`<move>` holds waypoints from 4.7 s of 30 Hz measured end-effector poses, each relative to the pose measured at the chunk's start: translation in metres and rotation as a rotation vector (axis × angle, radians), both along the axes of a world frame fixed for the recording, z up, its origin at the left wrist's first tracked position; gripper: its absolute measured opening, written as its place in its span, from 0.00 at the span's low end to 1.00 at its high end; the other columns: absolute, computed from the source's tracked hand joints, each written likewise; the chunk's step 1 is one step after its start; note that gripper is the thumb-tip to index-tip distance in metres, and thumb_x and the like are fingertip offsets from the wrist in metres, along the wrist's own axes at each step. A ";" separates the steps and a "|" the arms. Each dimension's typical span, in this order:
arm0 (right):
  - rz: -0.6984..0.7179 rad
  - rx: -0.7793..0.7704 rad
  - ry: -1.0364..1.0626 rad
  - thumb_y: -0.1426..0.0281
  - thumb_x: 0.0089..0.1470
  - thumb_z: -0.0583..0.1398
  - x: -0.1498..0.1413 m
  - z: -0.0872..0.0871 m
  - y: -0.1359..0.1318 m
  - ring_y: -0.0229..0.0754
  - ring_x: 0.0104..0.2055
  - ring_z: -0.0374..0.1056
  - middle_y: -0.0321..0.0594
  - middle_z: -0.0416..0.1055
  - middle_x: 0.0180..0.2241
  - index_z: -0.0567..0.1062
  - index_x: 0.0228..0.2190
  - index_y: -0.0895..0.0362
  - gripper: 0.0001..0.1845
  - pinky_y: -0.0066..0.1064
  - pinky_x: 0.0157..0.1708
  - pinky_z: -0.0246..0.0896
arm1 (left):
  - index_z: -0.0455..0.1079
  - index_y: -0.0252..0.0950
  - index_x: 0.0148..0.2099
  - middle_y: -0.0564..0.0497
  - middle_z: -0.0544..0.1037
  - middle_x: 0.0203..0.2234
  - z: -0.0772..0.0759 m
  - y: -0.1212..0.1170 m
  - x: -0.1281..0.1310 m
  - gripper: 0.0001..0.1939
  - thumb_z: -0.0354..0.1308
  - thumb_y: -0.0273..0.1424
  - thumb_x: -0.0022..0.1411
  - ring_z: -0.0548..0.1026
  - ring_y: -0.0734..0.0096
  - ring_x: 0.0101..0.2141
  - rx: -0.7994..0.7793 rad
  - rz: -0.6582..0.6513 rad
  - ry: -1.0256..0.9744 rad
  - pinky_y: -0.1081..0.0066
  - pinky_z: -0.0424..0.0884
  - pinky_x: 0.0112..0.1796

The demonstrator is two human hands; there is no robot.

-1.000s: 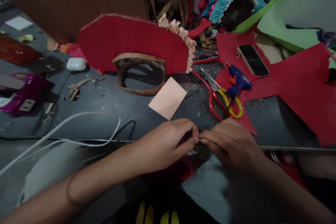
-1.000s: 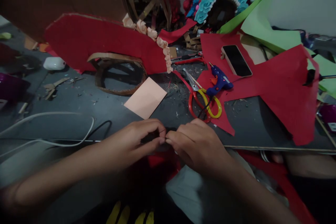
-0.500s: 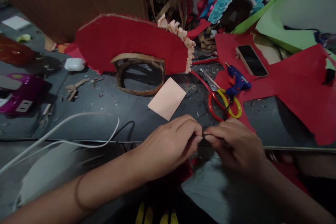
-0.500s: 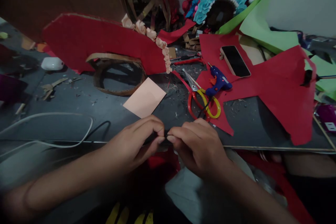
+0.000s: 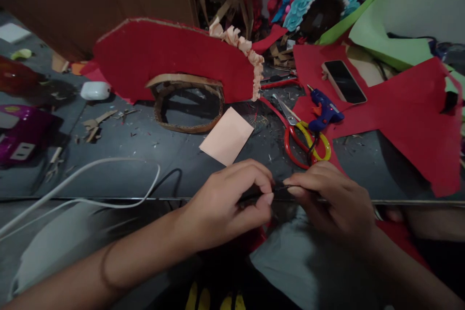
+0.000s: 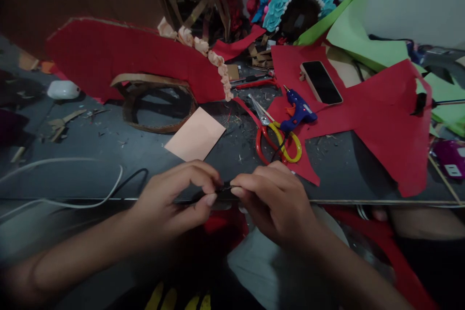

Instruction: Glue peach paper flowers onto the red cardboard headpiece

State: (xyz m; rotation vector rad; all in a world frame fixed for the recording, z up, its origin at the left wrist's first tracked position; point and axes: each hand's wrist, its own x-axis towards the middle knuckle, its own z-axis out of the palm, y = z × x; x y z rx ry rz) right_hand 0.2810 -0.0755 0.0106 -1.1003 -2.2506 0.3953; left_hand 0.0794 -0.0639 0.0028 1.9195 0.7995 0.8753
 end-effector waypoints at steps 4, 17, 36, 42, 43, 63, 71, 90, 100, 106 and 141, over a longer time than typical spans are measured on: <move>0.009 0.020 0.048 0.74 0.55 0.56 0.003 -0.002 0.000 0.33 0.23 0.63 0.33 0.70 0.24 0.69 0.35 0.56 0.04 0.28 0.28 0.55 | 0.63 0.37 0.31 0.54 0.75 0.29 0.002 -0.002 -0.001 0.07 0.56 0.21 0.55 0.74 0.79 0.29 -0.024 0.096 -0.050 0.78 0.69 0.30; 0.009 0.045 0.074 0.75 0.53 0.57 0.005 -0.004 0.001 0.33 0.24 0.63 0.34 0.70 0.24 0.70 0.35 0.56 0.05 0.29 0.29 0.56 | 0.68 0.37 0.34 0.53 0.78 0.29 0.013 0.003 -0.006 0.07 0.54 0.20 0.56 0.74 0.77 0.32 0.056 -0.225 -0.005 0.74 0.69 0.37; 0.110 0.081 -0.089 0.74 0.53 0.57 0.004 -0.011 -0.002 0.33 0.26 0.63 0.32 0.69 0.24 0.69 0.38 0.56 0.08 0.28 0.32 0.53 | 0.67 0.37 0.36 0.54 0.73 0.31 0.005 0.006 -0.006 0.03 0.52 0.28 0.61 0.71 0.76 0.32 -0.061 -0.094 0.264 0.77 0.65 0.34; 0.121 0.089 -0.135 0.75 0.55 0.55 0.003 -0.010 -0.001 0.34 0.26 0.62 0.32 0.69 0.23 0.69 0.38 0.56 0.08 0.29 0.33 0.53 | 0.65 0.35 0.38 0.52 0.71 0.31 0.001 0.003 -0.003 0.04 0.49 0.28 0.63 0.70 0.76 0.32 0.022 -0.089 0.279 0.76 0.66 0.35; 0.110 0.097 -0.133 0.74 0.55 0.56 0.002 -0.010 -0.001 0.34 0.25 0.62 0.32 0.69 0.23 0.69 0.38 0.56 0.07 0.29 0.32 0.53 | 0.65 0.35 0.38 0.52 0.71 0.31 0.000 0.003 -0.003 0.04 0.49 0.27 0.63 0.69 0.76 0.32 0.032 -0.084 0.275 0.76 0.66 0.35; 0.026 0.127 -0.116 0.73 0.54 0.57 0.001 -0.006 -0.003 0.35 0.25 0.60 0.34 0.68 0.23 0.69 0.36 0.56 0.05 0.30 0.30 0.53 | 0.69 0.36 0.39 0.53 0.76 0.31 0.004 0.004 -0.004 0.06 0.51 0.28 0.62 0.72 0.78 0.33 0.139 -0.022 0.229 0.78 0.67 0.36; 0.088 0.107 -0.215 0.72 0.56 0.55 0.000 -0.007 -0.002 0.36 0.26 0.59 0.34 0.66 0.23 0.69 0.36 0.57 0.05 0.31 0.32 0.52 | 0.69 0.34 0.33 0.52 0.74 0.27 -0.002 0.002 -0.006 0.07 0.51 0.28 0.62 0.71 0.75 0.28 0.424 0.003 0.377 0.74 0.67 0.31; 0.033 0.055 -0.240 0.70 0.56 0.54 -0.004 -0.006 -0.002 0.36 0.24 0.58 0.35 0.67 0.22 0.71 0.33 0.58 0.06 0.31 0.30 0.50 | 0.69 0.32 0.33 0.51 0.72 0.26 -0.004 -0.003 -0.006 0.06 0.53 0.26 0.60 0.69 0.71 0.28 0.574 -0.010 0.483 0.71 0.67 0.28; -0.012 0.018 -0.145 0.70 0.56 0.55 -0.002 -0.004 -0.002 0.35 0.24 0.59 0.33 0.69 0.23 0.71 0.33 0.56 0.05 0.29 0.30 0.50 | 0.70 0.34 0.33 0.54 0.75 0.25 0.006 0.005 -0.001 0.03 0.55 0.25 0.58 0.72 0.78 0.28 0.312 0.104 0.299 0.79 0.68 0.32; 0.009 0.035 -0.144 0.71 0.56 0.56 -0.001 -0.005 -0.002 0.35 0.24 0.60 0.33 0.69 0.23 0.71 0.34 0.56 0.04 0.30 0.30 0.50 | 0.70 0.34 0.35 0.54 0.76 0.28 0.007 0.004 -0.002 0.04 0.54 0.26 0.59 0.73 0.79 0.29 0.209 0.041 0.286 0.80 0.68 0.33; -0.065 0.075 -0.168 0.70 0.56 0.55 -0.006 0.001 -0.008 0.35 0.23 0.59 0.34 0.68 0.21 0.70 0.33 0.57 0.04 0.30 0.30 0.51 | 0.68 0.36 0.32 0.54 0.73 0.25 -0.002 -0.009 -0.002 0.04 0.53 0.27 0.59 0.70 0.75 0.26 0.660 0.167 0.469 0.75 0.64 0.26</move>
